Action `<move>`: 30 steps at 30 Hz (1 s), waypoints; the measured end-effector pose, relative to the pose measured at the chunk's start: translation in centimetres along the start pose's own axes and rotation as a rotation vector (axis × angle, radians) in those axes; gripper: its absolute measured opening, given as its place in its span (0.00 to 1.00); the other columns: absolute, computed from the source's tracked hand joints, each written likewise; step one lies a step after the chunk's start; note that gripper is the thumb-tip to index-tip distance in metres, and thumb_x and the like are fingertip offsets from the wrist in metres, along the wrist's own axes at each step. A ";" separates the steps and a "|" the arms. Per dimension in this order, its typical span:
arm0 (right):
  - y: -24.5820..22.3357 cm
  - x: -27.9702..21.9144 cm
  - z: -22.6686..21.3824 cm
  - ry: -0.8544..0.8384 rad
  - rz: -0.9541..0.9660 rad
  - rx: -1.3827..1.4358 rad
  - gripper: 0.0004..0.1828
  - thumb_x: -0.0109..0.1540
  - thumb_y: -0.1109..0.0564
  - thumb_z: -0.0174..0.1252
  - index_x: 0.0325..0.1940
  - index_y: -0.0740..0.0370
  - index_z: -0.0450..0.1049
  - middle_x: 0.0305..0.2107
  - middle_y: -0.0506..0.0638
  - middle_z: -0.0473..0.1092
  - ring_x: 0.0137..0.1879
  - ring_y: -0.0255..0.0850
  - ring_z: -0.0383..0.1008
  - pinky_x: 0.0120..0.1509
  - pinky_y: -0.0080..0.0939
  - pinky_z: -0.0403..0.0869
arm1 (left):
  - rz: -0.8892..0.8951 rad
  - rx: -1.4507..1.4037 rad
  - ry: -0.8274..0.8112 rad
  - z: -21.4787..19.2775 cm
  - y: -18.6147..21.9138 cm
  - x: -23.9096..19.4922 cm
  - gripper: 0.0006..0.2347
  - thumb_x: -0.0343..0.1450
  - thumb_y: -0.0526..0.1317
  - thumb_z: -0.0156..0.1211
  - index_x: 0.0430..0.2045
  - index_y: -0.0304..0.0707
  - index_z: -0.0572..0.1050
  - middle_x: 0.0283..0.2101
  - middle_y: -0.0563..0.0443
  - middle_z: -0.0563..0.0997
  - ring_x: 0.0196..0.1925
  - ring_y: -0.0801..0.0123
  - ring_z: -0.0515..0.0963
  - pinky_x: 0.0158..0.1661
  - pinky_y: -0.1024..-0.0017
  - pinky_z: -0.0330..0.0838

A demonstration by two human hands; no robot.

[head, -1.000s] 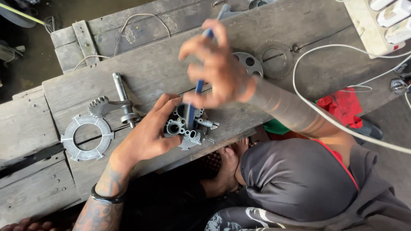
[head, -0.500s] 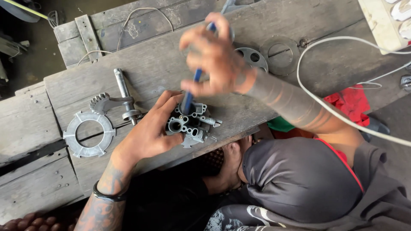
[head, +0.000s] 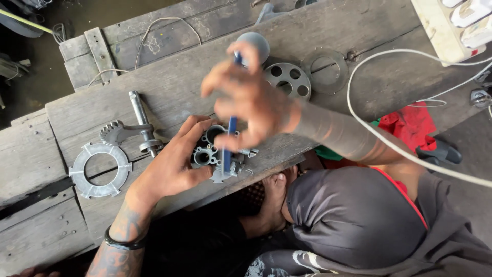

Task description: Cleaning and inspecting motorcycle carburetor components using a screwdriver and a brush.

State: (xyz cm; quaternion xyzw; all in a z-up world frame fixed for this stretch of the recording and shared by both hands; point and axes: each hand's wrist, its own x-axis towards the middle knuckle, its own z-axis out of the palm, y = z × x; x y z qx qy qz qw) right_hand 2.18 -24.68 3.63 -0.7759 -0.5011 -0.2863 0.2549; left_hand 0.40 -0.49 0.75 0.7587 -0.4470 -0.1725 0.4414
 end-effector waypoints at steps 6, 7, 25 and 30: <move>4.3 -1.9 0.5 -0.005 0.149 -0.293 0.33 0.70 0.28 0.46 0.27 0.57 0.67 0.46 0.54 0.69 0.54 0.53 0.70 0.67 0.66 0.51 | -0.048 0.015 -0.017 -0.1 0.4 0.1 0.36 0.58 0.42 0.58 0.64 0.25 0.60 0.58 0.39 0.66 0.60 0.52 0.71 0.61 0.63 0.63; 3.3 -1.5 0.3 -0.004 0.145 -0.291 0.33 0.70 0.28 0.46 0.27 0.57 0.67 0.46 0.54 0.69 0.54 0.53 0.70 0.67 0.66 0.51 | -0.049 0.017 -0.013 -0.1 0.3 -0.1 0.36 0.58 0.42 0.58 0.64 0.25 0.60 0.58 0.39 0.66 0.60 0.52 0.71 0.61 0.63 0.63; 3.3 -1.2 0.6 0.012 0.043 -0.281 0.34 0.71 0.31 0.45 0.26 0.60 0.67 0.46 0.55 0.72 0.54 0.50 0.72 0.66 0.70 0.51 | -0.055 0.006 -0.008 0.0 0.3 -0.2 0.36 0.57 0.42 0.57 0.64 0.26 0.60 0.58 0.40 0.66 0.60 0.53 0.71 0.60 0.63 0.64; 0.2 -0.4 0.9 -0.102 0.039 0.078 0.30 0.67 0.29 0.50 0.28 0.56 0.68 0.50 0.53 0.70 0.58 0.51 0.72 0.72 0.70 0.42 | -0.034 -0.001 -0.005 -0.1 0.4 -0.1 0.35 0.58 0.40 0.58 0.63 0.28 0.61 0.59 0.38 0.66 0.63 0.50 0.70 0.63 0.60 0.62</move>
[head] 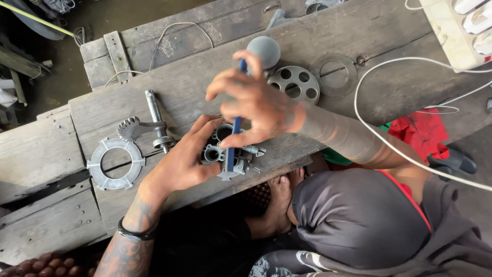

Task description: Cleaning and inspecting motorcycle carburetor components using a screwdriver and a brush.

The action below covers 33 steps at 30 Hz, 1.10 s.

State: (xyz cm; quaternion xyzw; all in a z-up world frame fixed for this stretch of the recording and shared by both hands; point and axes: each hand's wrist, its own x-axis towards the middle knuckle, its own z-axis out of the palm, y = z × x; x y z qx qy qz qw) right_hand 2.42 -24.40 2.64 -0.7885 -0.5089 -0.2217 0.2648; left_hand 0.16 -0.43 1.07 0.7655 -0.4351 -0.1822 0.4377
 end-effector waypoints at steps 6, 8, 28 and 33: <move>2.3 -0.8 -1.0 0.122 0.067 -0.353 0.36 0.72 0.28 0.42 0.24 0.60 0.64 0.47 0.57 0.70 0.54 0.55 0.74 0.69 0.73 0.48 | -0.020 0.021 -0.005 0.1 0.1 0.1 0.35 0.57 0.41 0.57 0.62 0.26 0.62 0.58 0.40 0.66 0.57 0.53 0.73 0.58 0.64 0.65; 0.7 -0.1 -0.9 0.120 0.023 -0.243 0.33 0.70 0.29 0.45 0.25 0.57 0.65 0.48 0.55 0.71 0.55 0.53 0.73 0.69 0.69 0.46 | -0.005 0.016 -0.001 0.0 0.2 0.0 0.34 0.59 0.41 0.57 0.63 0.28 0.61 0.58 0.39 0.66 0.60 0.51 0.72 0.60 0.62 0.64; 1.1 -0.3 -1.3 0.151 0.071 -0.284 0.31 0.68 0.30 0.48 0.24 0.56 0.66 0.46 0.56 0.71 0.53 0.56 0.74 0.69 0.67 0.47 | -0.011 0.019 0.007 0.0 0.1 0.1 0.34 0.58 0.39 0.57 0.63 0.26 0.60 0.58 0.40 0.66 0.58 0.52 0.73 0.59 0.63 0.65; 2.6 -0.2 -0.1 0.020 0.017 -0.266 0.32 0.69 0.29 0.50 0.23 0.54 0.67 0.49 0.50 0.74 0.53 0.45 0.74 0.63 0.60 0.50 | 0.001 0.019 0.011 0.0 0.1 -0.1 0.33 0.58 0.39 0.57 0.60 0.25 0.62 0.57 0.39 0.67 0.60 0.51 0.72 0.61 0.62 0.63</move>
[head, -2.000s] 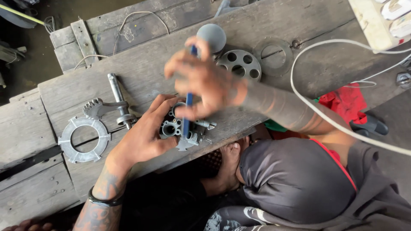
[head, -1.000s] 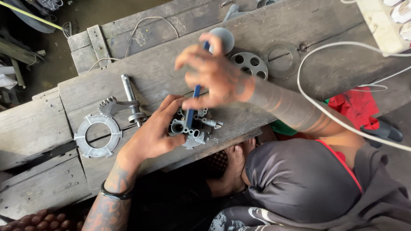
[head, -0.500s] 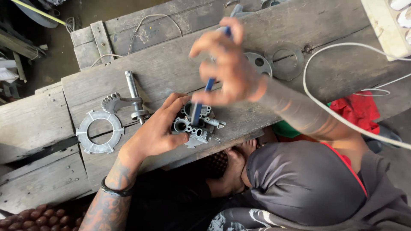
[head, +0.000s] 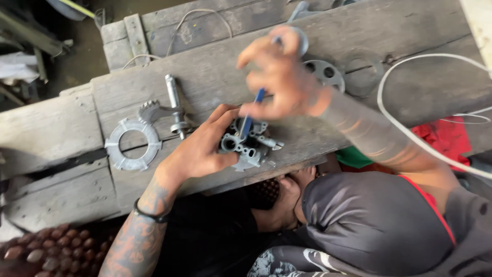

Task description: Cleaning and inspecting motorcycle carburetor components using a screwdriver and a brush.

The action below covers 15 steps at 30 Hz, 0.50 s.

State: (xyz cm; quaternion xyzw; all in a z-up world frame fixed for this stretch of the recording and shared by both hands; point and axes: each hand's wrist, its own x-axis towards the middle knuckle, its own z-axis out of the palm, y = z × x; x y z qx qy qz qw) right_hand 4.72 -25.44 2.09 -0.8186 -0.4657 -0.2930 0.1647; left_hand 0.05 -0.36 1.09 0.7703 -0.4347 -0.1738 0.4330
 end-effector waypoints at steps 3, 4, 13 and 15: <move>1.2 -1.1 -1.2 0.048 0.086 -0.063 0.32 0.70 0.31 0.53 0.25 0.60 0.67 0.49 0.58 0.72 0.56 0.57 0.70 0.70 0.61 0.47 | -0.010 -0.003 0.019 0.3 -0.5 -0.3 0.34 0.60 0.40 0.57 0.64 0.25 0.59 0.59 0.39 0.65 0.60 0.50 0.73 0.61 0.61 0.63; -0.4 -0.5 -1.4 0.040 0.061 -0.043 0.32 0.70 0.31 0.53 0.25 0.60 0.67 0.49 0.58 0.72 0.56 0.57 0.70 0.70 0.61 0.47 | -0.025 -0.006 0.049 0.6 -0.5 -0.5 0.34 0.60 0.40 0.57 0.64 0.25 0.59 0.59 0.39 0.65 0.60 0.50 0.73 0.61 0.61 0.63; 0.4 -0.6 -1.1 0.042 0.081 -0.165 0.28 0.66 0.34 0.65 0.26 0.57 0.70 0.51 0.58 0.75 0.57 0.56 0.75 0.74 0.61 0.48 | 0.046 -0.003 0.086 1.1 -1.9 -0.7 0.34 0.60 0.44 0.58 0.62 0.27 0.60 0.51 0.41 0.67 0.51 0.48 0.75 0.52 0.57 0.68; -1.9 0.1 -1.3 0.089 0.062 0.079 0.29 0.62 0.33 0.55 0.20 0.57 0.65 0.48 0.58 0.71 0.62 0.60 0.50 0.67 0.64 0.51 | 0.080 -0.012 0.067 1.2 -2.2 -0.6 0.35 0.62 0.47 0.56 0.64 0.29 0.59 0.53 0.40 0.67 0.55 0.46 0.75 0.54 0.55 0.67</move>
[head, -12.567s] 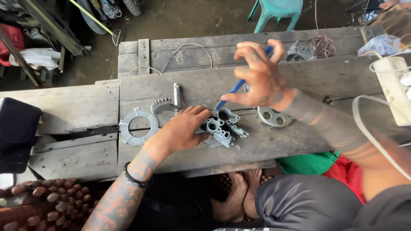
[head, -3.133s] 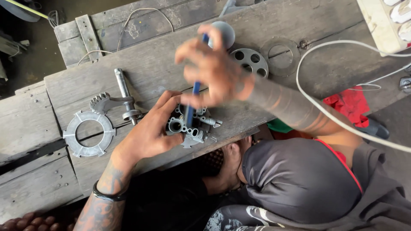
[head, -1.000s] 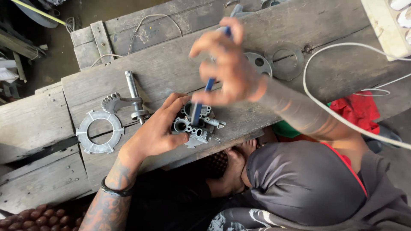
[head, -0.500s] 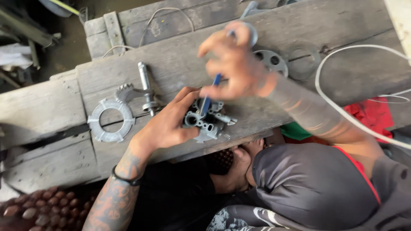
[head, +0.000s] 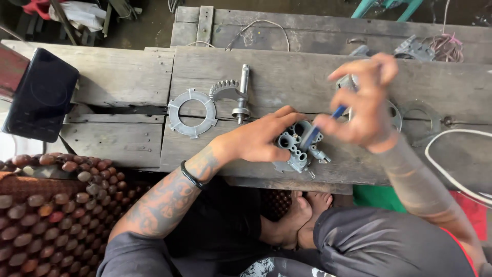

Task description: Cleaning and inspecting motorcycle carburetor components using a screwdriver and a brush.

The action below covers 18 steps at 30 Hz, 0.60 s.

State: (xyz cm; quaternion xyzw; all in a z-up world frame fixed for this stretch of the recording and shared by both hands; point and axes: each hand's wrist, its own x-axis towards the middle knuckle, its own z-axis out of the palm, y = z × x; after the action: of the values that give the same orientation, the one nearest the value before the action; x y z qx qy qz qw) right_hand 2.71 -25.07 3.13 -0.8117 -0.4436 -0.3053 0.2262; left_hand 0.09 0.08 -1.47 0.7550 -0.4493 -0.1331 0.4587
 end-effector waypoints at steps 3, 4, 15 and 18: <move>0.1 -1.0 2.0 -0.230 -0.042 0.090 0.25 0.61 0.32 0.58 0.25 0.53 0.67 0.51 0.52 0.71 0.59 0.51 0.72 0.74 0.64 0.44 | 0.015 -0.006 0.024 0.1 -0.2 -0.1 0.35 0.63 0.47 0.58 0.65 0.31 0.59 0.53 0.40 0.67 0.56 0.47 0.75 0.56 0.56 0.67; 1.1 -1.0 1.6 -0.232 -0.033 0.091 0.25 0.61 0.32 0.58 0.25 0.53 0.67 0.51 0.52 0.71 0.59 0.51 0.72 0.74 0.64 0.44 | 0.014 -0.012 0.017 0.1 0.1 -0.1 0.35 0.63 0.47 0.58 0.65 0.31 0.59 0.53 0.40 0.67 0.56 0.47 0.75 0.56 0.56 0.67; 2.7 -0.9 1.4 -0.125 -0.031 -0.096 0.28 0.65 0.34 0.58 0.21 0.54 0.67 0.50 0.56 0.75 0.59 0.56 0.69 0.67 0.57 0.47 | -0.001 -0.005 0.003 0.1 -0.3 0.1 0.35 0.62 0.47 0.57 0.64 0.27 0.58 0.51 0.40 0.67 0.53 0.46 0.75 0.53 0.54 0.67; 3.1 -1.7 -0.2 -0.050 0.070 -0.157 0.31 0.67 0.33 0.57 0.22 0.58 0.67 0.49 0.61 0.72 0.55 0.58 0.67 0.71 0.60 0.49 | -0.002 -0.004 -0.010 0.2 -0.7 0.2 0.35 0.62 0.47 0.57 0.64 0.27 0.58 0.50 0.42 0.67 0.49 0.49 0.76 0.50 0.56 0.67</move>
State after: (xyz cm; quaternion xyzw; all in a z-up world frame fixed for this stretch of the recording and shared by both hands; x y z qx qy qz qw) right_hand 4.59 -27.74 1.74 -0.8494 -0.3951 -0.3107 0.1611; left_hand 0.47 -0.05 -2.07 0.7536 -0.4508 -0.1384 0.4579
